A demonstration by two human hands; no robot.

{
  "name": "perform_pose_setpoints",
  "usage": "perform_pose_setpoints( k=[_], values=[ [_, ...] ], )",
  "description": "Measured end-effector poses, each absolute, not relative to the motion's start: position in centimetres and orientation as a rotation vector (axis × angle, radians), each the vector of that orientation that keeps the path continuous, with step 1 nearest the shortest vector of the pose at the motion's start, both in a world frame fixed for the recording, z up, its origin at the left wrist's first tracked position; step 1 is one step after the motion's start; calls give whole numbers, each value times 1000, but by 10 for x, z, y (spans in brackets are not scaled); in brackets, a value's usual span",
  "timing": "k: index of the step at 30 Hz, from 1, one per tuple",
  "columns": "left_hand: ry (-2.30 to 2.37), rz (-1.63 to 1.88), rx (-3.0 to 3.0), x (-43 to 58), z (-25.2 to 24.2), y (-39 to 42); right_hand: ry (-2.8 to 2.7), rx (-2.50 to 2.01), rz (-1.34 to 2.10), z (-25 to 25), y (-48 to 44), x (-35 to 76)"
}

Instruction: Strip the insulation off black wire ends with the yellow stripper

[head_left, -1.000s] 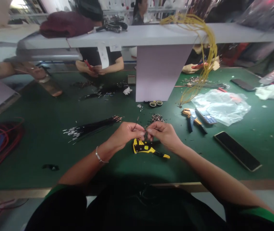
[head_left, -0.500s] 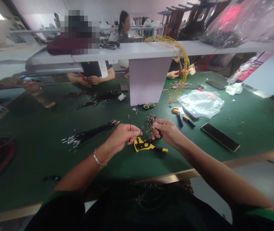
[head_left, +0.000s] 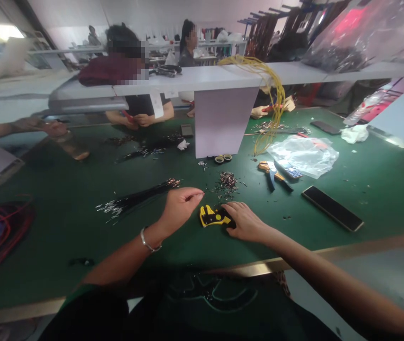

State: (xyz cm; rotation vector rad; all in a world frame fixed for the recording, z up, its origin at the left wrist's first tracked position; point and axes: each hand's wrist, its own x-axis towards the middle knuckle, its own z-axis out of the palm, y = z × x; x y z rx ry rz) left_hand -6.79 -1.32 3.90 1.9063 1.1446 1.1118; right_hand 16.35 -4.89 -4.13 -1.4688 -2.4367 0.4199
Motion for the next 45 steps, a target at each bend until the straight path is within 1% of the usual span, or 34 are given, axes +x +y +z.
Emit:
perform_pose_setpoints(
  k=[4, 7, 8, 10, 12, 14, 16, 20, 23, 26, 32, 35, 38, 41, 45],
  values=[
    [1049, 1278, 2222, -72, 38, -16, -2488, -1482, 365, -44, -45, 165],
    [1040, 1332, 2271, -76, 37, -19, -2404, -1489, 486, -47, -39, 167],
    [1054, 1324, 2255, -77, 37, -19, -2331, -1487, 588, -47, -37, 169],
    [1115, 1272, 2152, -79, 36, -20, -2091, -1467, 905, -46, -34, 175],
    [1205, 1187, 1939, -79, 36, -20, -1776, -1397, 1269, -39, -35, 182],
    [1265, 1115, 1657, -78, 36, -19, -1520, -1271, 1520, -27, -37, 189],
    [1255, 1082, 1398, -76, 35, -15, -1364, -1070, 1676, -15, -41, 194],
    [1142, 1056, 1106, -73, 33, -9, -1156, -799, 1813, -2, -48, 190],
    [1092, 1040, 1023, -70, 30, -7, -1090, -792, 1860, -5, -51, 182],
    [1065, 1023, 991, -66, 27, -5, -1181, -845, 1780, -9, -50, 175],
    [1067, 969, 913, -59, 24, 0, -1712, -1079, 1169, -21, -51, 166],
    [1087, 960, 872, -59, 21, 4, -1790, -1082, 1086, -33, -54, 162],
    [1094, 995, 880, -61, 17, 7, -1800, -1118, 1136, -41, -54, 160],
    [1098, 1038, 914, -61, 12, 9, -1716, -1166, 1355, -43, -50, 163],
    [1119, 1050, 1006, -61, 9, 11, -1482, -1095, 1666, -38, -41, 170]
  ],
)
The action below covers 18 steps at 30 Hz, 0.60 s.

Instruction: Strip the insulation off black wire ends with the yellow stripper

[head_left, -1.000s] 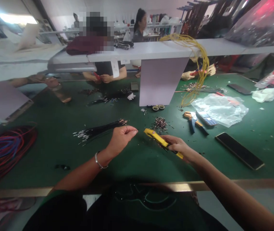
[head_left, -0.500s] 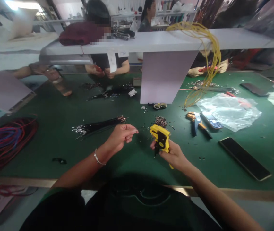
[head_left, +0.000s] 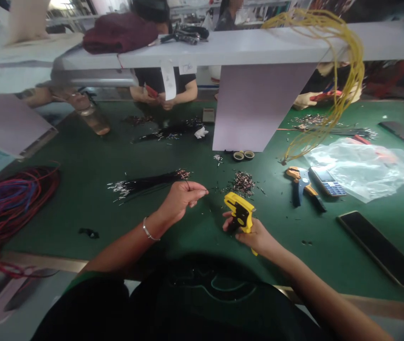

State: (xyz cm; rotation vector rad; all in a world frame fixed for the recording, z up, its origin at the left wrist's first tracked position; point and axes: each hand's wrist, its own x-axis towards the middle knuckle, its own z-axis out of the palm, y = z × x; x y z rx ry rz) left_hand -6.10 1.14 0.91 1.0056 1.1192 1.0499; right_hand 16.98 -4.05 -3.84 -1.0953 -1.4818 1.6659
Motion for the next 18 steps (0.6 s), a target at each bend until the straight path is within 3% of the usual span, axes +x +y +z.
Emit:
perform_pose_setpoints(
  k=[7, 18],
  values=[
    [1179, 1011, 1263, -63, 15, 10, -1219, -879, 2017, -26, -34, 166],
    [1128, 933, 1452, -65, 22, 7, -1116, -679, 2259, -20, -36, 156]
  ],
)
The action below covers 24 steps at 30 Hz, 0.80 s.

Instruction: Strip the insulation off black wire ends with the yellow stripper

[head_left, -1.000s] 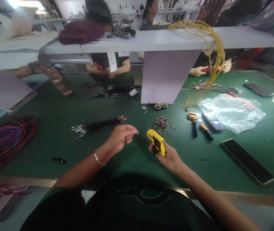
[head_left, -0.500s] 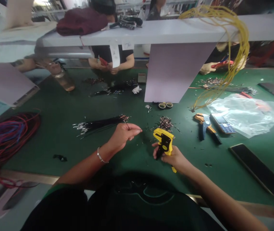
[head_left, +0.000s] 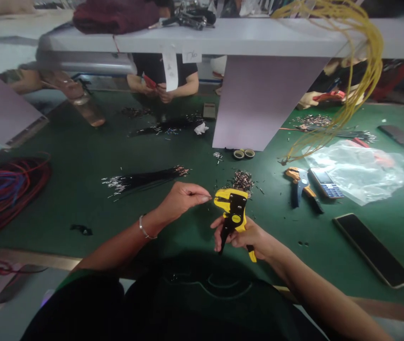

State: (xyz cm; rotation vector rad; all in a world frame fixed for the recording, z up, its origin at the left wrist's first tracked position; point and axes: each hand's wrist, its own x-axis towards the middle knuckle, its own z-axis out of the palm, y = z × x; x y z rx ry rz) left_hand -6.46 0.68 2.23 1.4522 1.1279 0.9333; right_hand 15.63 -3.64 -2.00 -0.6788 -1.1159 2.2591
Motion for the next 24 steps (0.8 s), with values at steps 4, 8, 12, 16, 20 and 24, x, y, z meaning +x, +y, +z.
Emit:
perform_pose_setpoints(
  k=[4, 8, 12, 16, 20, 24],
  values=[
    [1100, 914, 1454, -64, 21, 7, -1089, -688, 2280, -20, -36, 151],
    [1108, 903, 1481, -64, 20, 7, -1054, -667, 2296, -21, -37, 148],
    [1094, 891, 1525, -66, 19, 8, -1055, -689, 2293, -21, -39, 148],
    [1100, 886, 1533, -67, 18, 8, -1038, -679, 2289, -21, -40, 147],
    [1091, 886, 1535, -68, 17, 8, -1040, -646, 2261, -22, -41, 145],
    [1096, 885, 1521, -69, 17, 8, -1037, -611, 2266, -23, -41, 145]
  ],
)
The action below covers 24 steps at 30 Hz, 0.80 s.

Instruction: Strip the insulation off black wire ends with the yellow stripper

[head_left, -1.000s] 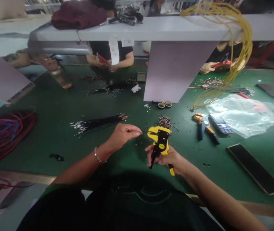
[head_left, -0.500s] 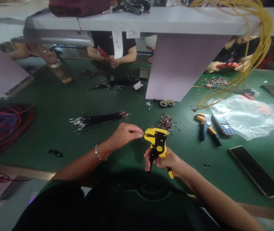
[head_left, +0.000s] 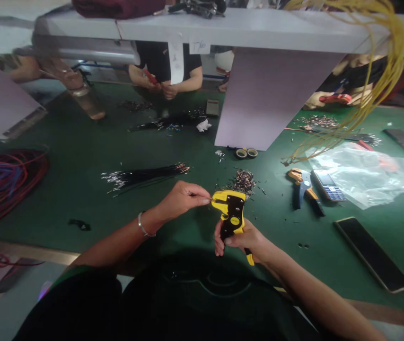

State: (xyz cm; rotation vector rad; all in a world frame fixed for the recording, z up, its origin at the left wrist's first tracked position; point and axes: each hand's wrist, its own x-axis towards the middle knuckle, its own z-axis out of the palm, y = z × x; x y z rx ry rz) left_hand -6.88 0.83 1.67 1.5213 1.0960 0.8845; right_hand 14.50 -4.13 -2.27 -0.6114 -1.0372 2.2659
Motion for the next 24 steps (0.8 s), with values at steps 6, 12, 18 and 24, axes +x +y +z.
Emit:
perform_pose_setpoints(
  k=[6, 12, 18, 24],
  values=[
    [1053, 875, 1557, -70, 18, 9, -1029, -618, 2264, -22, -44, 145],
    [1043, 845, 1607, -71, 22, 9, -1011, -621, 2270, -23, -46, 144],
    [1045, 827, 1655, -72, 25, 8, -1009, -634, 2256, -21, -48, 143],
    [1014, 830, 1798, -73, 24, 6, -987, -669, 2241, -21, -52, 143]
  ],
)
